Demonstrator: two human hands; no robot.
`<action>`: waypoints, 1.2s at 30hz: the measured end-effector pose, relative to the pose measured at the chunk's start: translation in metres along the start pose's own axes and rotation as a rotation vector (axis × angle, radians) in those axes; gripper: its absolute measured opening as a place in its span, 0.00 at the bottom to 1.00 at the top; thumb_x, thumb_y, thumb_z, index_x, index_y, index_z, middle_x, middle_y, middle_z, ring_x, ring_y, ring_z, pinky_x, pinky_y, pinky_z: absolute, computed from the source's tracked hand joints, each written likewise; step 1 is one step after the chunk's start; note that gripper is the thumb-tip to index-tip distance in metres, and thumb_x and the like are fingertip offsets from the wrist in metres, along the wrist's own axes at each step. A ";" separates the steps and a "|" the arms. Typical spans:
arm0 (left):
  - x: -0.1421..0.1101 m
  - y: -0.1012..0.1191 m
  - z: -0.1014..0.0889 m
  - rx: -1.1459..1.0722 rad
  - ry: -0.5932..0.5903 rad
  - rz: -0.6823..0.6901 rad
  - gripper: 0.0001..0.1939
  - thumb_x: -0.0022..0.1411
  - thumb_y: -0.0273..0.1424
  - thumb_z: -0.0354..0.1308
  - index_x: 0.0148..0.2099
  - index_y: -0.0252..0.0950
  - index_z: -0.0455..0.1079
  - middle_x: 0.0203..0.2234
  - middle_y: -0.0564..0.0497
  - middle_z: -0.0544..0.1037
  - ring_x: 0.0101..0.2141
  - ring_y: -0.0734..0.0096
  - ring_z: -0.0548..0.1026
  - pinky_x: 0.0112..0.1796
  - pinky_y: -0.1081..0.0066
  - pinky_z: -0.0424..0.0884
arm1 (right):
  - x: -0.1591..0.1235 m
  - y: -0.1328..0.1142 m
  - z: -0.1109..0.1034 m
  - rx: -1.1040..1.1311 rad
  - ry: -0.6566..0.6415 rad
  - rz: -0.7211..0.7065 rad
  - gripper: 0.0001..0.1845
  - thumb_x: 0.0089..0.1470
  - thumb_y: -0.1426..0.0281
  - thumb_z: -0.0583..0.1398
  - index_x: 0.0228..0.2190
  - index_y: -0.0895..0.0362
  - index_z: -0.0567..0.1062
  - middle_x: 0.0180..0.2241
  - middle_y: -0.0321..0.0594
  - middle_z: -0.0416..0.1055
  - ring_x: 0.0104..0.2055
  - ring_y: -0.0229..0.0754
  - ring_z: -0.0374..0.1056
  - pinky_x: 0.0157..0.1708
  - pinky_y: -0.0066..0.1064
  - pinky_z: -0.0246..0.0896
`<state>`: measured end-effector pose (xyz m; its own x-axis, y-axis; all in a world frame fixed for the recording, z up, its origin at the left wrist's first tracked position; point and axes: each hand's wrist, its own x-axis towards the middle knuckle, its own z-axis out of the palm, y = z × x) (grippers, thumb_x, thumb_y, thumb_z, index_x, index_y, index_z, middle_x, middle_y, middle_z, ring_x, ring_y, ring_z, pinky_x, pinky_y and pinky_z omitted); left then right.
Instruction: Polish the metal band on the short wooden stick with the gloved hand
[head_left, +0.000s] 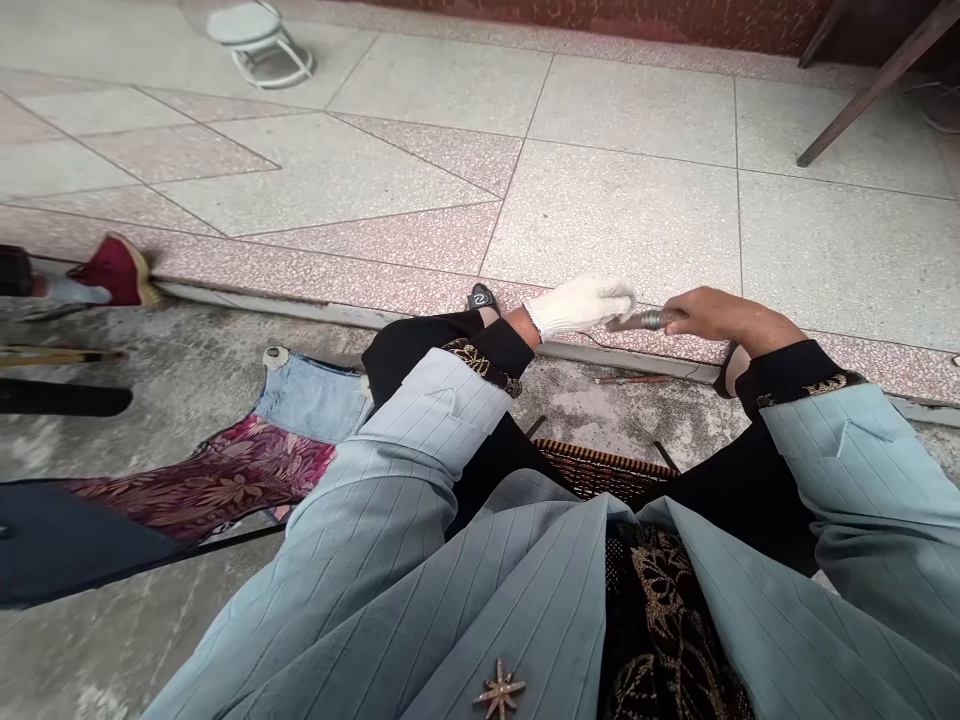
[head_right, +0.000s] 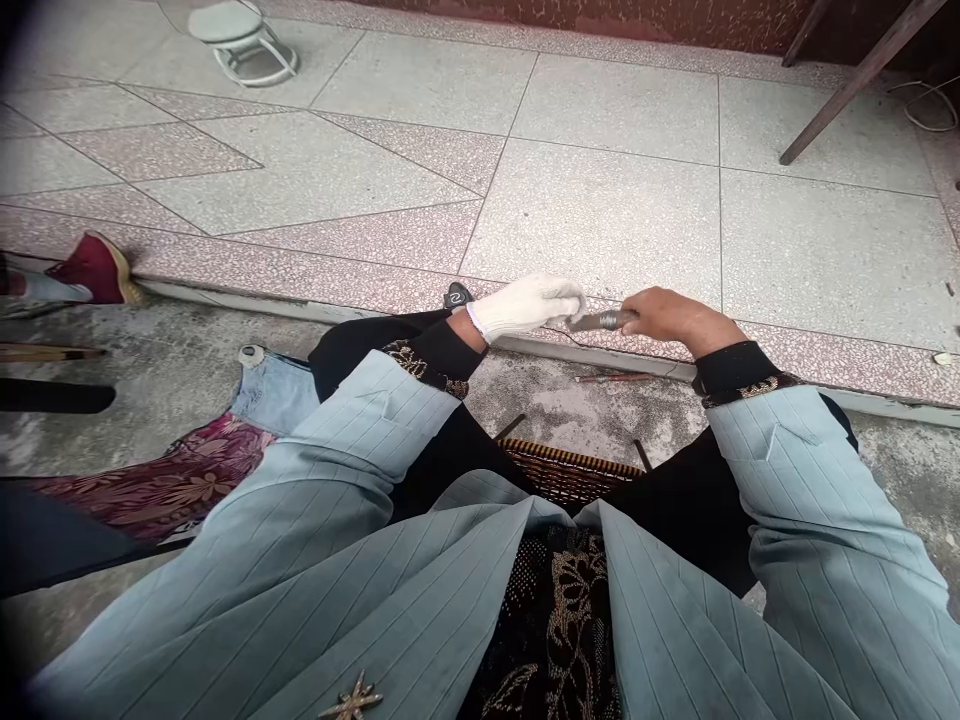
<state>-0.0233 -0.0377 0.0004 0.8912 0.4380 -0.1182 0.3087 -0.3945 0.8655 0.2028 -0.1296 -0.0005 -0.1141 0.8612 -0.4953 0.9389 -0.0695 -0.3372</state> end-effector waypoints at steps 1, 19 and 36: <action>0.000 -0.001 -0.002 0.005 0.025 -0.008 0.08 0.60 0.31 0.55 0.36 0.32 0.73 0.22 0.53 0.72 0.25 0.76 0.65 0.29 0.75 0.60 | -0.004 -0.003 -0.002 0.067 -0.089 -0.083 0.15 0.51 0.60 0.62 0.39 0.54 0.79 0.34 0.42 0.75 0.35 0.45 0.67 0.33 0.35 0.58; 0.000 0.000 0.022 -0.086 -0.149 0.001 0.09 0.62 0.35 0.53 0.36 0.34 0.70 0.20 0.55 0.68 0.22 0.77 0.63 0.26 0.76 0.59 | -0.014 0.019 -0.024 0.569 0.495 0.127 0.12 0.50 0.62 0.64 0.33 0.57 0.77 0.25 0.40 0.69 0.26 0.39 0.62 0.27 0.34 0.59; 0.003 -0.010 0.006 -0.091 0.036 -0.034 0.08 0.60 0.30 0.56 0.35 0.31 0.73 0.19 0.53 0.71 0.26 0.74 0.69 0.30 0.74 0.62 | -0.023 -0.010 -0.015 0.467 -0.330 -0.381 0.25 0.50 0.55 0.64 0.47 0.53 0.78 0.33 0.37 0.74 0.34 0.40 0.66 0.35 0.32 0.58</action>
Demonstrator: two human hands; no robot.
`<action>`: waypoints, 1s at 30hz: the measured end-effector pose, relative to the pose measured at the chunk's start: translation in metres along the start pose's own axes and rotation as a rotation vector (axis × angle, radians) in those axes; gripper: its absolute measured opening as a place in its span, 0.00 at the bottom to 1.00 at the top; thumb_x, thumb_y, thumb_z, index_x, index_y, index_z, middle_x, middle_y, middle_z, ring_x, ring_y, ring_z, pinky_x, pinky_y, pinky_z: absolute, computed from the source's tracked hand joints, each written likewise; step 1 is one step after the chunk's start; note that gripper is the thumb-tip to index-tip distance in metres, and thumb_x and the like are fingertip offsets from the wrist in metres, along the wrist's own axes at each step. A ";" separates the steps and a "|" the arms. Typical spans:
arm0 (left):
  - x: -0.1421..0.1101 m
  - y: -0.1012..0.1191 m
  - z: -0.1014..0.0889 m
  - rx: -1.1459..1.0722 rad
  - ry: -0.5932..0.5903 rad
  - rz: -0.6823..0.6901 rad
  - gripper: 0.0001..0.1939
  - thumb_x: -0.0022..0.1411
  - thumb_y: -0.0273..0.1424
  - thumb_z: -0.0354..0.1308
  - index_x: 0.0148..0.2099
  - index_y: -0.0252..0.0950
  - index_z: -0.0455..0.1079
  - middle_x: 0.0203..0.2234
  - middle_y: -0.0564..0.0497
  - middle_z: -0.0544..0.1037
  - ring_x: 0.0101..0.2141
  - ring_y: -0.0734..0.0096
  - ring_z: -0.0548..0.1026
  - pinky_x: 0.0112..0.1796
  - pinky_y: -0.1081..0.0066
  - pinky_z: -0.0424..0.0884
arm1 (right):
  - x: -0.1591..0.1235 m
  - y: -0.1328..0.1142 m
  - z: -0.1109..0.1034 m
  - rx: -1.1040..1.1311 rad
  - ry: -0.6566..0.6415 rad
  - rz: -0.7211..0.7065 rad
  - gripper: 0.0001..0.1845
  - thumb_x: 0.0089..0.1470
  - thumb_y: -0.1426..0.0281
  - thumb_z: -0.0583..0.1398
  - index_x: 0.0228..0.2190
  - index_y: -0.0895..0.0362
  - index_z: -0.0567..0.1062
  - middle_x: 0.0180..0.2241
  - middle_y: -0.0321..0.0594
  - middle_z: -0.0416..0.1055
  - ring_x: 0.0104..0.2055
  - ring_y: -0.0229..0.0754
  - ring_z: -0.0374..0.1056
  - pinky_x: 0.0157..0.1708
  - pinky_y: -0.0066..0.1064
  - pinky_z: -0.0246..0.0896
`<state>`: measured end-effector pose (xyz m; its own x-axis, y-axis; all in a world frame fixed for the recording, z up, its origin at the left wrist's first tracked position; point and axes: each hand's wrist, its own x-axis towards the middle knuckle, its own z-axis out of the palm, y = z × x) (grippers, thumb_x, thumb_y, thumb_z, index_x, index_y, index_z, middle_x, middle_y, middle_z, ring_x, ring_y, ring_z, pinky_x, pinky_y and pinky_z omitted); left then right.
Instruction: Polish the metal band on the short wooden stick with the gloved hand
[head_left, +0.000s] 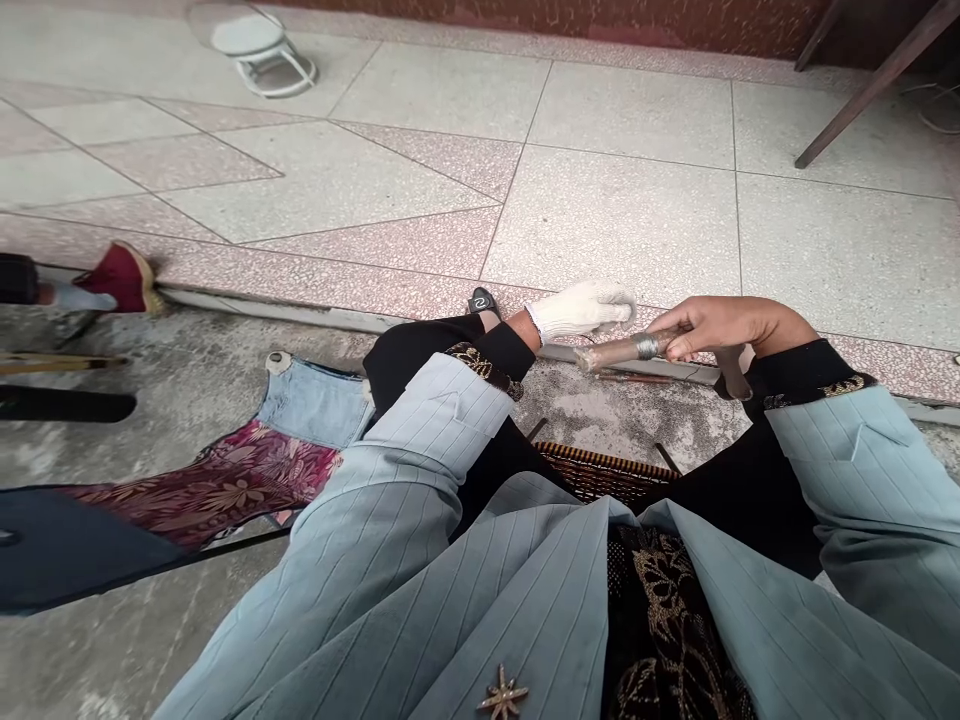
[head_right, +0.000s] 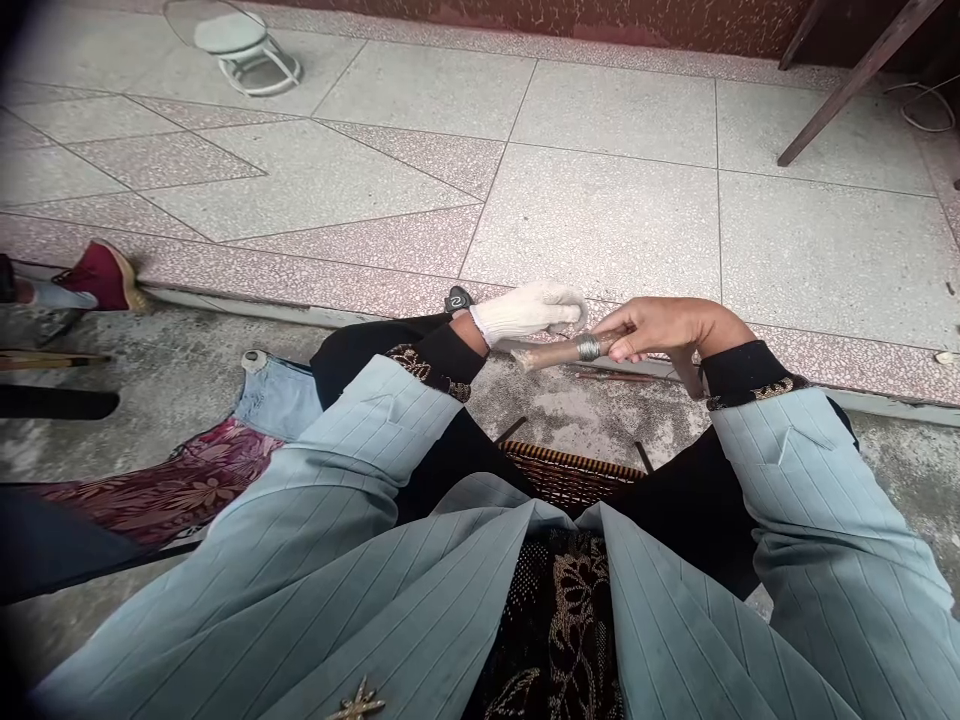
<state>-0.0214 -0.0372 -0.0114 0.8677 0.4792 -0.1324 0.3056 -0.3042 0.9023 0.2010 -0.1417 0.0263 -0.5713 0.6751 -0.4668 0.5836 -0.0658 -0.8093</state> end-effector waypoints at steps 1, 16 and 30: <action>0.000 0.000 0.002 -0.027 0.006 0.006 0.08 0.60 0.31 0.56 0.36 0.32 0.73 0.19 0.53 0.71 0.26 0.73 0.69 0.30 0.73 0.62 | -0.004 -0.004 -0.001 0.041 0.050 -0.020 0.25 0.50 0.56 0.64 0.48 0.54 0.78 0.32 0.36 0.73 0.32 0.39 0.65 0.34 0.32 0.58; -0.006 0.002 0.018 -0.091 -0.169 -0.026 0.07 0.60 0.31 0.57 0.35 0.33 0.73 0.21 0.52 0.72 0.22 0.77 0.67 0.28 0.73 0.64 | 0.004 0.020 -0.019 -0.171 0.953 0.461 0.16 0.52 0.62 0.63 0.39 0.60 0.78 0.29 0.45 0.72 0.29 0.42 0.66 0.30 0.37 0.61; 0.001 0.006 -0.008 0.338 0.049 0.063 0.10 0.60 0.30 0.51 0.35 0.32 0.73 0.22 0.53 0.70 0.26 0.74 0.67 0.32 0.72 0.60 | 0.011 0.009 0.002 -0.157 -0.028 0.088 0.20 0.50 0.56 0.62 0.42 0.53 0.79 0.37 0.39 0.75 0.38 0.45 0.68 0.38 0.35 0.59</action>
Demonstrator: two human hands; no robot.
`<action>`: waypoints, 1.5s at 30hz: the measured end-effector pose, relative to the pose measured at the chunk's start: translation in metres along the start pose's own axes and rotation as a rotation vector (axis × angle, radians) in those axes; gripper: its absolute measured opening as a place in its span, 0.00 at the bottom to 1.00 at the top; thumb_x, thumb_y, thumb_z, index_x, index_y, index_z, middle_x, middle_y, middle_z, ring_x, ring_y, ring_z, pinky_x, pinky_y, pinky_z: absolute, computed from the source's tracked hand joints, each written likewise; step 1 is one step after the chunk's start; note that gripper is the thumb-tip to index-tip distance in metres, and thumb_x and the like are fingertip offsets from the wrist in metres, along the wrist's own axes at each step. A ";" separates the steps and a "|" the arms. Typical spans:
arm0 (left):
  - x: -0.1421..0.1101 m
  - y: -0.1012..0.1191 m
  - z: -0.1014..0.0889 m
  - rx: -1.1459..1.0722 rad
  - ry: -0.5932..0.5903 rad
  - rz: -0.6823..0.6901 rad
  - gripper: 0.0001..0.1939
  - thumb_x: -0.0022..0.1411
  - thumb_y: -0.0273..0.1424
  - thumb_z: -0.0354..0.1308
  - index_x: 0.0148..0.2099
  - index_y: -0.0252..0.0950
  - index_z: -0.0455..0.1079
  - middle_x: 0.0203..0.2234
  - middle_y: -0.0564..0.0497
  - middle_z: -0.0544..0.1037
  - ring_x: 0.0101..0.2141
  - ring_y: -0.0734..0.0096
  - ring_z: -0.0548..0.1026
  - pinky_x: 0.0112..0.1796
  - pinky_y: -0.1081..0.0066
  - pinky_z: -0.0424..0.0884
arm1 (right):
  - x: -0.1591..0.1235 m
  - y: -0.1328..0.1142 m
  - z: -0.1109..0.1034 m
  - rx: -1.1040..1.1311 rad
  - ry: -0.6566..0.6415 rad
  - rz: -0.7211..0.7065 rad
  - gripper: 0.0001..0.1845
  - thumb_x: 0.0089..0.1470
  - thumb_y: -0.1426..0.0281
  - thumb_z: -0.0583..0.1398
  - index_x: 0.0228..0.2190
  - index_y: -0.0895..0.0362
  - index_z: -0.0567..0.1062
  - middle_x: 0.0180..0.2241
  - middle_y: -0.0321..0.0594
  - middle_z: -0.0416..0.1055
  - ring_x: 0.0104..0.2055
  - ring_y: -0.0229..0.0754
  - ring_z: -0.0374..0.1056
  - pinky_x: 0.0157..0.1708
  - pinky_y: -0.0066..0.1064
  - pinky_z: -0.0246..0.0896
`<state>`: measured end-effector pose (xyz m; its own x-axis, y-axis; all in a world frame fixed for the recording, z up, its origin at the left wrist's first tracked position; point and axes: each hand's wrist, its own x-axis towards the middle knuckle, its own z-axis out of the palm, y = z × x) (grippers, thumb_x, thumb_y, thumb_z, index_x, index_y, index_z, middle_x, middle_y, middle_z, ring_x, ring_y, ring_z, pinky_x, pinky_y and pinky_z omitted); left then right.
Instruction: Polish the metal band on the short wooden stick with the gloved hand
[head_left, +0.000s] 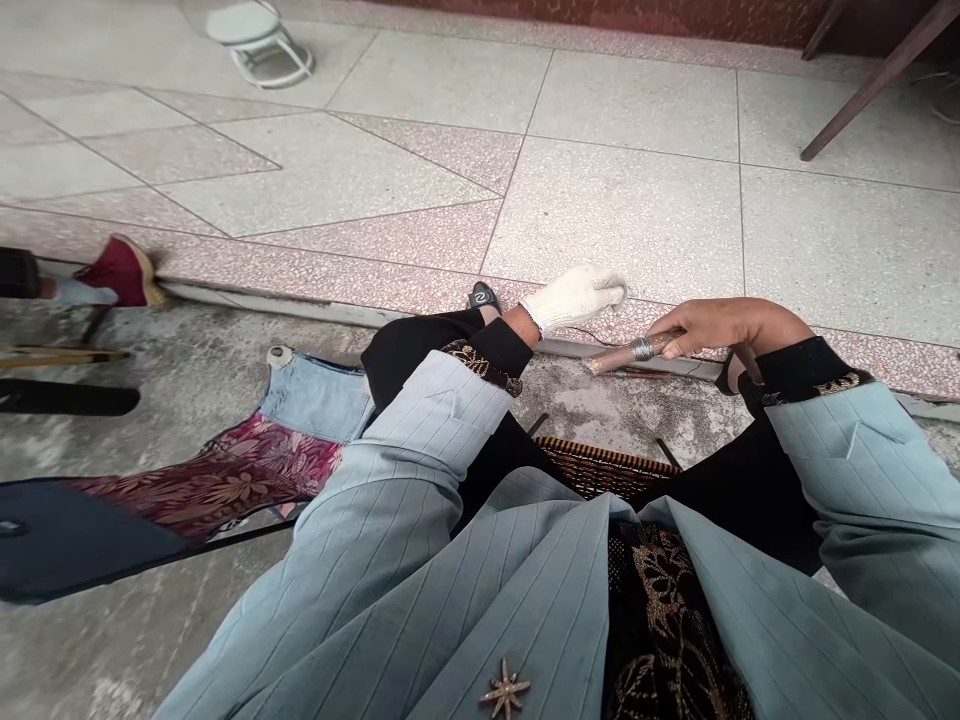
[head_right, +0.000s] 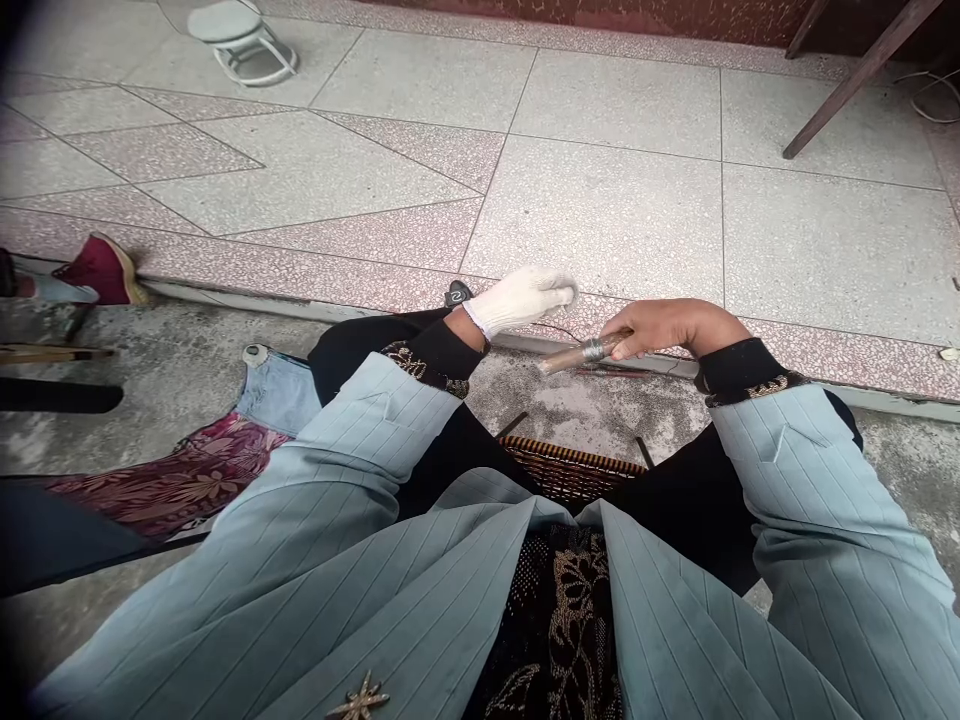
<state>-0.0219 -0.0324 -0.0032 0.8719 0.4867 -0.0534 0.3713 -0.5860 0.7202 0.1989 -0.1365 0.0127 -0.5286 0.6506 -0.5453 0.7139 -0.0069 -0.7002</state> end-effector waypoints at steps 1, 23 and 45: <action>0.000 0.000 0.002 -0.030 -0.005 -0.002 0.10 0.61 0.30 0.51 0.35 0.32 0.72 0.23 0.53 0.70 0.26 0.74 0.67 0.32 0.72 0.60 | -0.005 -0.006 -0.001 0.054 0.030 -0.046 0.21 0.50 0.56 0.63 0.44 0.53 0.78 0.38 0.38 0.75 0.38 0.44 0.67 0.39 0.34 0.59; -0.006 0.011 0.019 0.137 -0.047 0.091 0.13 0.63 0.32 0.49 0.36 0.34 0.74 0.20 0.53 0.68 0.25 0.73 0.64 0.29 0.71 0.56 | 0.007 0.018 -0.008 -0.286 0.400 0.486 0.12 0.47 0.63 0.64 0.33 0.56 0.79 0.32 0.45 0.73 0.35 0.50 0.68 0.34 0.40 0.58; -0.004 0.002 0.044 -0.868 0.059 -0.039 0.11 0.68 0.32 0.47 0.40 0.33 0.68 0.19 0.57 0.62 0.17 0.82 0.57 0.19 0.78 0.53 | -0.026 -0.012 -0.018 0.589 0.851 0.002 0.18 0.50 0.54 0.65 0.33 0.56 0.74 0.27 0.40 0.70 0.26 0.37 0.63 0.26 0.32 0.64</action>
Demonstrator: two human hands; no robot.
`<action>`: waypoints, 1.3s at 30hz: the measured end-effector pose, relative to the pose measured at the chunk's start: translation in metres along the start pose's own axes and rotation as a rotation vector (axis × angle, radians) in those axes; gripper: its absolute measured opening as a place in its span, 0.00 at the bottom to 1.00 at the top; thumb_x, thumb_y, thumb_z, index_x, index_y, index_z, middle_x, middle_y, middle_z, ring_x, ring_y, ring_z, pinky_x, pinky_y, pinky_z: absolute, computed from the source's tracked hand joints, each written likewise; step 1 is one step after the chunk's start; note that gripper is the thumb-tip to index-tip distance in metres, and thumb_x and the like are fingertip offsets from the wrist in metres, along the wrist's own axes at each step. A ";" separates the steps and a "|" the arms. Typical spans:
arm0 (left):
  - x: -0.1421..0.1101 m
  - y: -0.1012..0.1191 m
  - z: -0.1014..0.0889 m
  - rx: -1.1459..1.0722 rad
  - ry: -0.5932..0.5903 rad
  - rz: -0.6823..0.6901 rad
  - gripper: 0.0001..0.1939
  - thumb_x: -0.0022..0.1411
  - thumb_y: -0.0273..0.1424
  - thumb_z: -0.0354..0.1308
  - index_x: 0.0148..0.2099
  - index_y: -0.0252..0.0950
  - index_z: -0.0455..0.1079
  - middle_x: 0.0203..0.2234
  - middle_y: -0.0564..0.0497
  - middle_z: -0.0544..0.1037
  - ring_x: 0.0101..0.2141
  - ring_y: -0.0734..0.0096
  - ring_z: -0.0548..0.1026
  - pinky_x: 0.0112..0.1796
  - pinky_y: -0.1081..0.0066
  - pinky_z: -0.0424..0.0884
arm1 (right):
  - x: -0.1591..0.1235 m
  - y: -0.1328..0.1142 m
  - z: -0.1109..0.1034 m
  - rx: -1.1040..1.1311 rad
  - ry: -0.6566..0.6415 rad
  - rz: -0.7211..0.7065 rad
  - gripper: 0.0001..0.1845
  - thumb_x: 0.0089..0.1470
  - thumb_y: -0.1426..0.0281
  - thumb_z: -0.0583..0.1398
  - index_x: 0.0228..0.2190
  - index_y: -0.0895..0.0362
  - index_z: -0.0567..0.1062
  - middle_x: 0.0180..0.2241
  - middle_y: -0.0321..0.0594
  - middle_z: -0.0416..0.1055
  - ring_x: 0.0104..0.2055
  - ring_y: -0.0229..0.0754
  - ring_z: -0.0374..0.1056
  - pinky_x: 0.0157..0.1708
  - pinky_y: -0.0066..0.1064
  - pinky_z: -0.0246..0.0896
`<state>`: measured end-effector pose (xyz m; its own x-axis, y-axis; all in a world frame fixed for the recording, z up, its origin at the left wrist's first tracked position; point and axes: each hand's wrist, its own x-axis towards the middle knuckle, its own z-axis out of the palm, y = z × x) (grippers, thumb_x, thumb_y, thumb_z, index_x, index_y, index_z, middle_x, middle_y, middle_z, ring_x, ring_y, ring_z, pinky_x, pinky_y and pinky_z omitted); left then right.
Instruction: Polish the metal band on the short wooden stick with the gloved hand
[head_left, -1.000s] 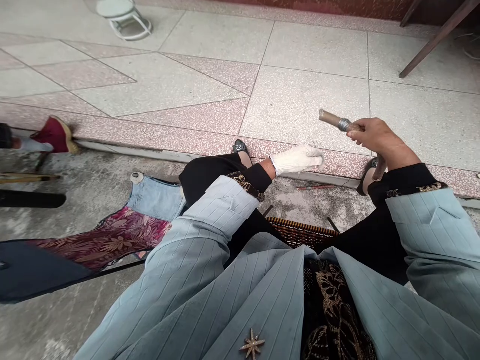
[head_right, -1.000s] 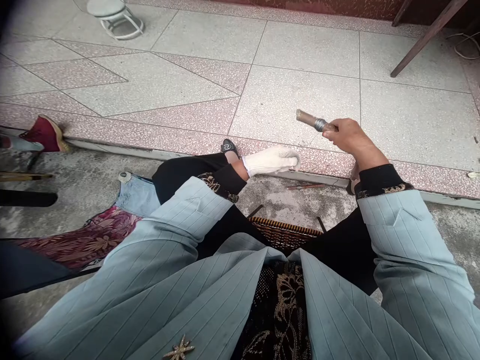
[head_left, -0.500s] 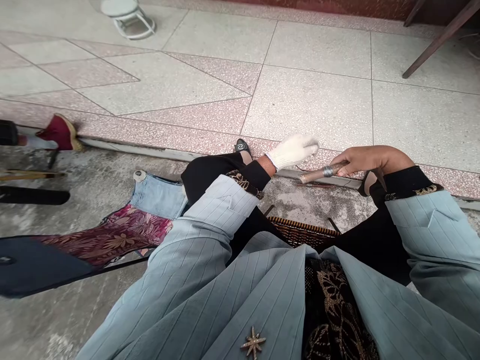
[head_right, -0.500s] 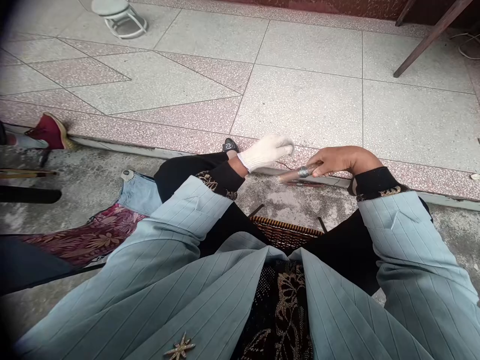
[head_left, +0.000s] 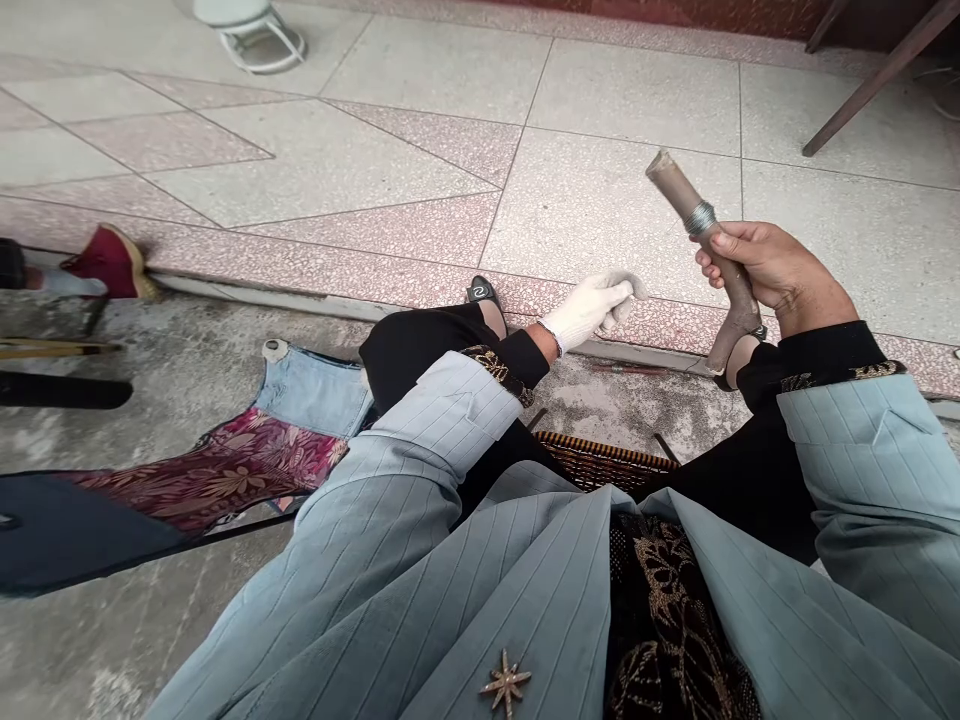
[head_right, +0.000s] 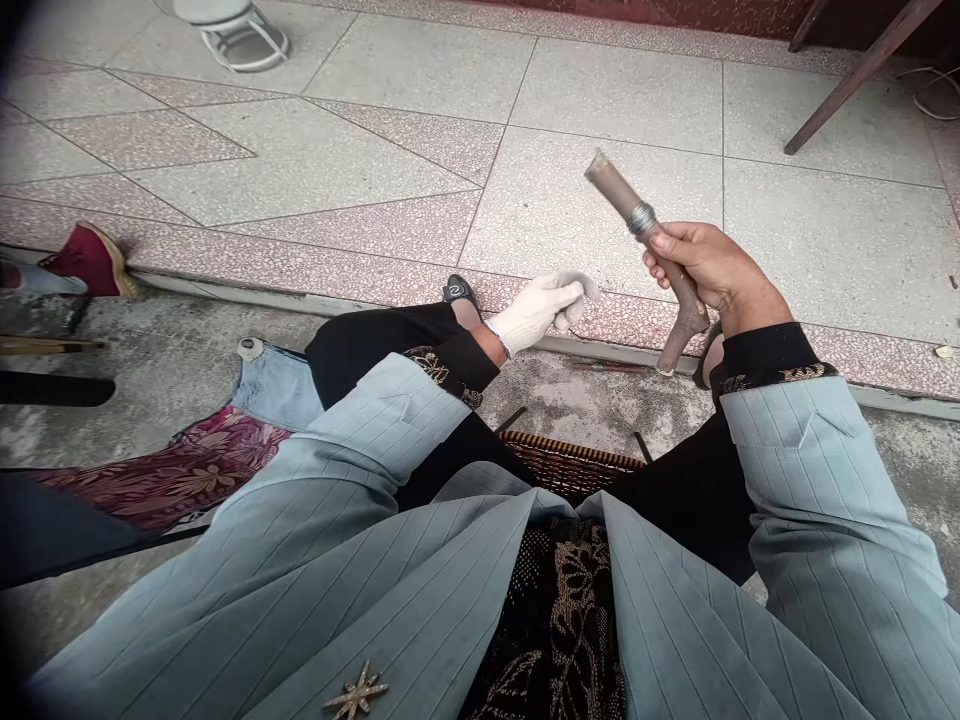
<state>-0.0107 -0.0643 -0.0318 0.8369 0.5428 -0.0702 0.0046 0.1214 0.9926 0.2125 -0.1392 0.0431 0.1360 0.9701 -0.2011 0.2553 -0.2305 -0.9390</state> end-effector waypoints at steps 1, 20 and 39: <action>-0.001 -0.002 0.003 0.018 -0.021 -0.006 0.10 0.68 0.32 0.47 0.40 0.33 0.68 0.18 0.57 0.61 0.17 0.82 0.56 0.19 0.78 0.52 | 0.002 0.001 -0.001 -0.001 0.046 0.010 0.18 0.51 0.55 0.65 0.34 0.56 0.74 0.27 0.40 0.69 0.26 0.38 0.64 0.26 0.31 0.64; -0.003 0.024 -0.013 0.990 0.047 0.085 0.12 0.63 0.30 0.48 0.38 0.35 0.74 0.26 0.50 0.73 0.30 0.69 0.69 0.34 0.69 0.61 | -0.001 0.016 0.000 -0.441 -0.877 0.130 0.19 0.47 0.58 0.66 0.41 0.50 0.81 0.34 0.36 0.75 0.35 0.42 0.68 0.36 0.34 0.62; -0.005 0.011 0.007 0.622 -0.255 0.112 0.12 0.62 0.31 0.49 0.32 0.31 0.72 0.23 0.54 0.69 0.24 0.77 0.63 0.30 0.73 0.59 | 0.020 0.035 -0.002 -0.906 0.081 0.182 0.14 0.51 0.63 0.64 0.38 0.57 0.78 0.31 0.45 0.72 0.33 0.45 0.66 0.33 0.37 0.60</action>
<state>-0.0109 -0.0711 -0.0198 0.9532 0.3019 -0.0138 0.1602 -0.4661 0.8701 0.2258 -0.1276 0.0068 0.3053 0.9126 -0.2720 0.8694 -0.3836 -0.3114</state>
